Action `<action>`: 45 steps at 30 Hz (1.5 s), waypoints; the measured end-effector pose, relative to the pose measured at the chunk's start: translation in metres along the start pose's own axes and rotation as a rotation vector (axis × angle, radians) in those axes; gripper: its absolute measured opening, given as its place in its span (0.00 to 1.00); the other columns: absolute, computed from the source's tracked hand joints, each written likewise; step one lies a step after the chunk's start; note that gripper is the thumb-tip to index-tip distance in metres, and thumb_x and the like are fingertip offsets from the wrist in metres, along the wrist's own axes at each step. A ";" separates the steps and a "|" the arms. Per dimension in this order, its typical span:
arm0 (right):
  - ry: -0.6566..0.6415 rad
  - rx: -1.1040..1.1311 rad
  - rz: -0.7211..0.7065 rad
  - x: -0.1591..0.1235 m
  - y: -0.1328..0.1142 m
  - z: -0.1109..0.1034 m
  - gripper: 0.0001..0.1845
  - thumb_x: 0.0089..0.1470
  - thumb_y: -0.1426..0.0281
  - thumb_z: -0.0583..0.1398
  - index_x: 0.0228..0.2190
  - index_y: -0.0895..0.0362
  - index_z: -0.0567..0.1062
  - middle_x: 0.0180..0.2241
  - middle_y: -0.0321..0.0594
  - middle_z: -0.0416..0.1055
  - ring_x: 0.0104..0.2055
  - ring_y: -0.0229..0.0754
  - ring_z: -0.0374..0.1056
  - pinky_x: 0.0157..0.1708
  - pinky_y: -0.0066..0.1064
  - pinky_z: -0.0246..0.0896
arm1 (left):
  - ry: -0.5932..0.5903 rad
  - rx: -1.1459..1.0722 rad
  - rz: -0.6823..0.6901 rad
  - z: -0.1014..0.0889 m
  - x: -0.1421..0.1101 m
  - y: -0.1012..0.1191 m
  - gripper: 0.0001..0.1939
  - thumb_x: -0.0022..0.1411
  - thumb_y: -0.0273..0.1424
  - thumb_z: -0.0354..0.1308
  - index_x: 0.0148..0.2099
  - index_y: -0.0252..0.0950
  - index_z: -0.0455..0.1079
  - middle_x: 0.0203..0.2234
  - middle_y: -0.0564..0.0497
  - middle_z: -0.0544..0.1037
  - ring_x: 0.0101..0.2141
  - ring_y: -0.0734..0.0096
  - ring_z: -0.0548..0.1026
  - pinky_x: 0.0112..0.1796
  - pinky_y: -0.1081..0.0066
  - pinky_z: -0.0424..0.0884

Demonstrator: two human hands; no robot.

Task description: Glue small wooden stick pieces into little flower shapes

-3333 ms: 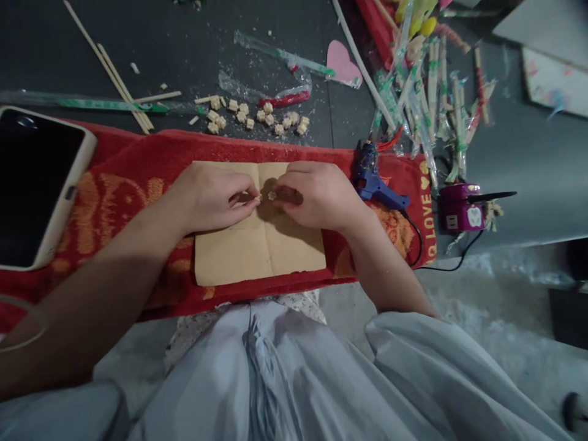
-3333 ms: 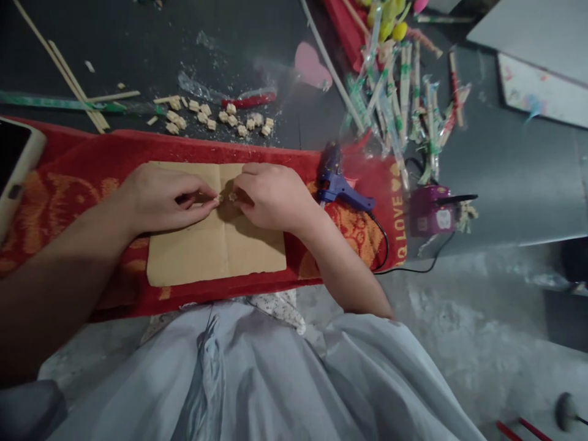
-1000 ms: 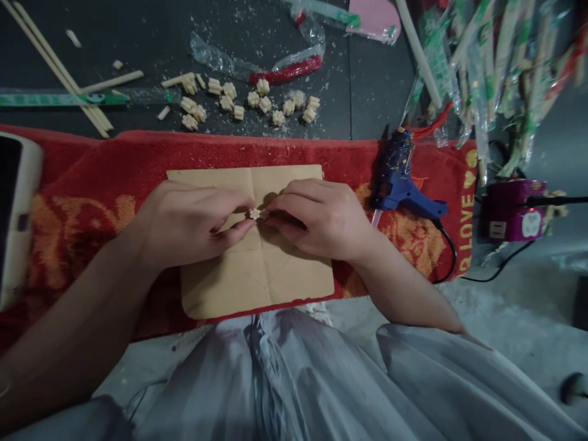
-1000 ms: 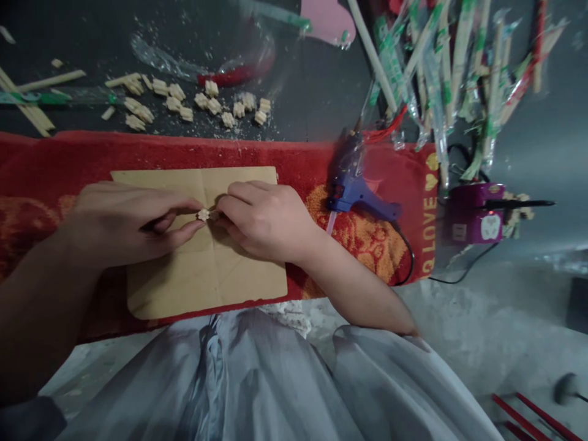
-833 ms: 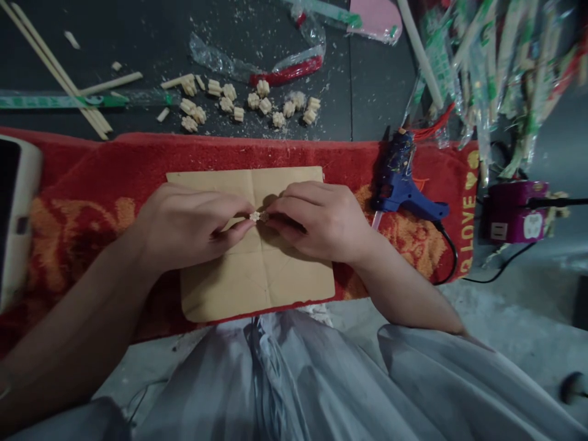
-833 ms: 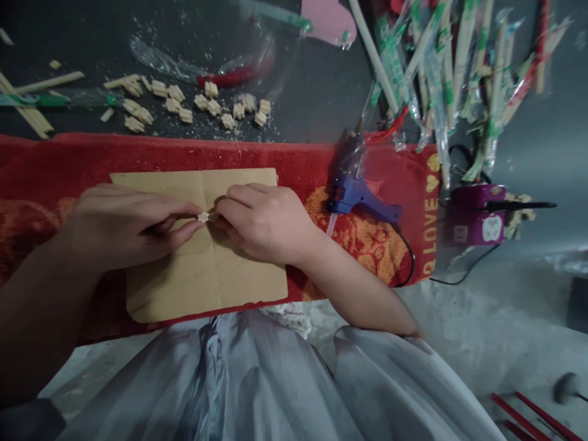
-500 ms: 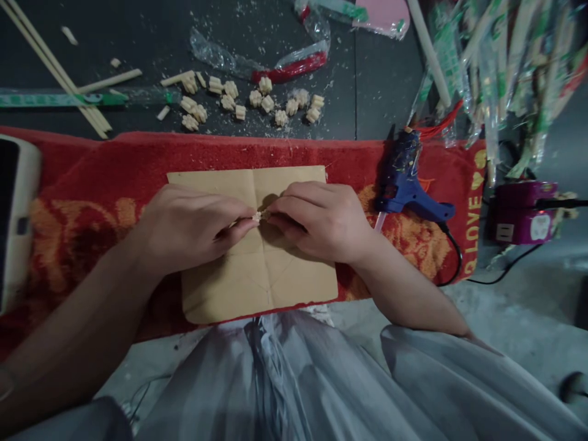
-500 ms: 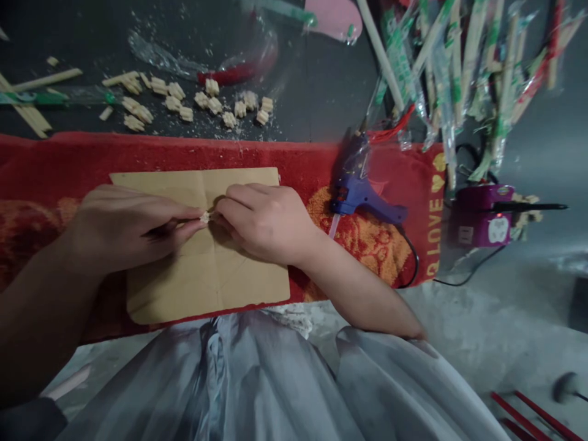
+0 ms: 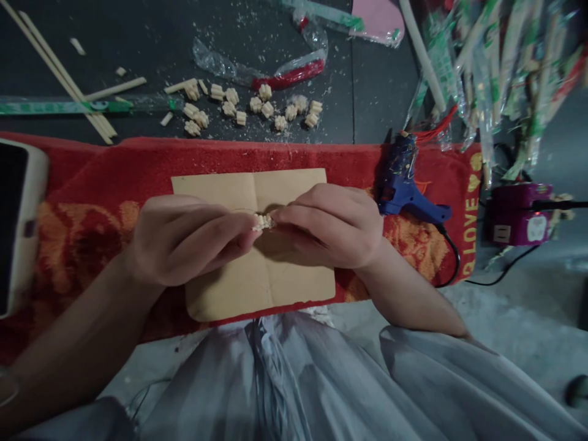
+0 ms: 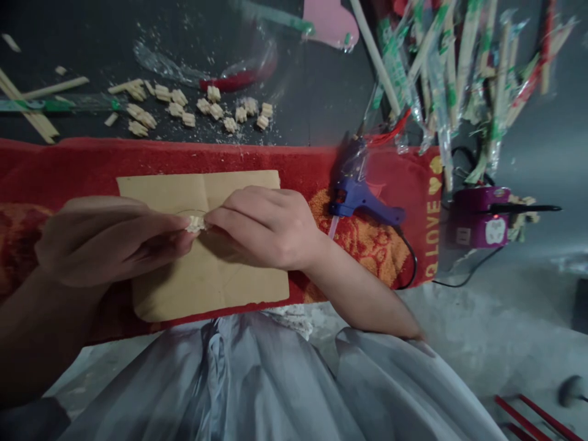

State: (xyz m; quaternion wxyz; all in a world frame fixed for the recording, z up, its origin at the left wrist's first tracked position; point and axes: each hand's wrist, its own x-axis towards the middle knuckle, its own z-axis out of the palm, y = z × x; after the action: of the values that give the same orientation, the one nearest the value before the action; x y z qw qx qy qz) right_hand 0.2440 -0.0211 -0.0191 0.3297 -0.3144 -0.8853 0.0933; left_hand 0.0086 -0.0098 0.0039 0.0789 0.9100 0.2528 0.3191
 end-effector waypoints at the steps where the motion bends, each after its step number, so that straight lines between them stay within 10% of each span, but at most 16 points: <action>1: 0.000 -0.001 -0.014 0.000 0.000 -0.001 0.10 0.65 0.66 0.55 0.42 0.52 0.76 0.32 0.36 0.73 0.34 0.34 0.70 0.35 0.27 0.68 | -0.008 -0.008 -0.005 0.000 0.000 0.001 0.02 0.63 0.27 0.61 0.38 0.39 0.72 0.27 0.55 0.82 0.22 0.74 0.77 0.26 0.74 0.74; 11: 0.020 0.011 -0.017 0.000 0.000 -0.002 0.08 0.64 0.66 0.57 0.42 0.51 0.75 0.32 0.35 0.73 0.33 0.34 0.70 0.35 0.28 0.69 | -0.195 -0.136 -0.205 0.005 -0.015 0.001 0.09 0.70 0.34 0.51 0.40 0.43 0.72 0.24 0.54 0.80 0.29 0.72 0.80 0.36 0.73 0.78; 29: 0.111 -0.006 -0.021 0.007 -0.002 0.001 0.08 0.64 0.68 0.55 0.37 0.54 0.74 0.31 0.35 0.72 0.33 0.32 0.68 0.34 0.25 0.65 | -0.053 -0.067 -0.154 0.006 -0.007 0.005 0.03 0.67 0.29 0.57 0.42 0.40 0.71 0.29 0.56 0.83 0.28 0.76 0.80 0.31 0.77 0.74; 45: 0.051 0.239 0.092 0.008 0.004 0.007 0.13 0.65 0.60 0.57 0.38 0.58 0.72 0.29 0.35 0.68 0.31 0.32 0.66 0.31 0.25 0.62 | -0.220 -0.138 -0.699 0.007 0.010 0.012 0.06 0.55 0.34 0.56 0.32 0.41 0.74 0.14 0.59 0.65 0.16 0.78 0.62 0.21 0.72 0.57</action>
State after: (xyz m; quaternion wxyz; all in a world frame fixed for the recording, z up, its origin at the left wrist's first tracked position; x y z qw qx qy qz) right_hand 0.2374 -0.0128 -0.0220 0.3823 -0.3156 -0.8439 0.2050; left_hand 0.0247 -0.0149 0.0076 0.2710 0.7901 0.5162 0.1893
